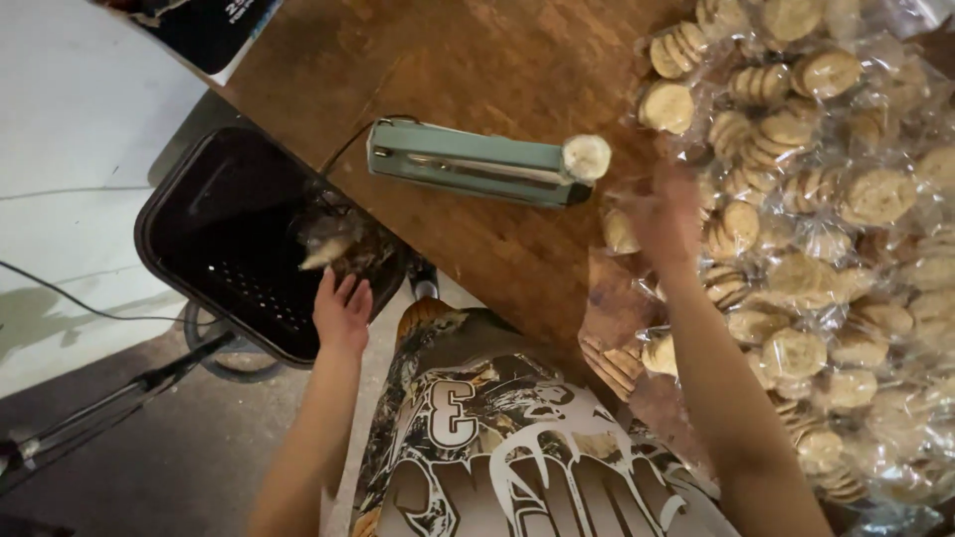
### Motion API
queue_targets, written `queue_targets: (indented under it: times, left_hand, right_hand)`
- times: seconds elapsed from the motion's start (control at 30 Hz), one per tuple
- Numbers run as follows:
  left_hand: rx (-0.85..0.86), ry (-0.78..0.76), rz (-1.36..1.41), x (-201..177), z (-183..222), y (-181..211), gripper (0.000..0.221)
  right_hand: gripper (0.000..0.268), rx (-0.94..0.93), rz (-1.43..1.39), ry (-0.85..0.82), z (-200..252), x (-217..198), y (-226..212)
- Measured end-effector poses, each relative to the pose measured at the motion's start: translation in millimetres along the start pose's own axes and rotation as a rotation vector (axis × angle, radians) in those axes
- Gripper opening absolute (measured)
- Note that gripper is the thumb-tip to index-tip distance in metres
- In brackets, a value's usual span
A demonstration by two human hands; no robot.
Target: The person places cookies into plastic bags and seals the bags using a heat sealer on the table.
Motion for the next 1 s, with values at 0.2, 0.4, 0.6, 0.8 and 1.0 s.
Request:
queue_targets:
  times: [0.2,0.4,0.6,0.8,1.0]
  left_hand:
    - [-0.086,-0.308,-0.189,40,10,-40,0.041]
    - [-0.045,-0.628,-0.729,127,85,-90,0.045]
    - [0.321,-1.08,-0.833,211,180,-106,0.078]
    - [-0.034,-1.275,-0.305,238,211,-142,0.074]
    - [-0.698,-1.057,0.059,223,199,-158,0.048]
  right_hand:
    - [0.036,0.124,-0.032,-0.16,-14,-17,56]
    - [0.02,-0.233,0.042,-0.149,-1,-36,4]
    - [0.024,-0.131,0.106,-0.035,35,-112,-98]
    - [0.014,0.231,-0.429,-0.188,44,-127,-144]
    - [0.01,-0.178,-0.55,-0.269,46,-115,-135]
Point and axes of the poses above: each hand's wrist, its own z-axis away from the middle knuckle, its own x-axis out of the palm, y = z × x, the point moved 5 cm from there along -z, towards the middle knuckle, and after that the axes turned 4 degrees about y, right-handed, at the moved point
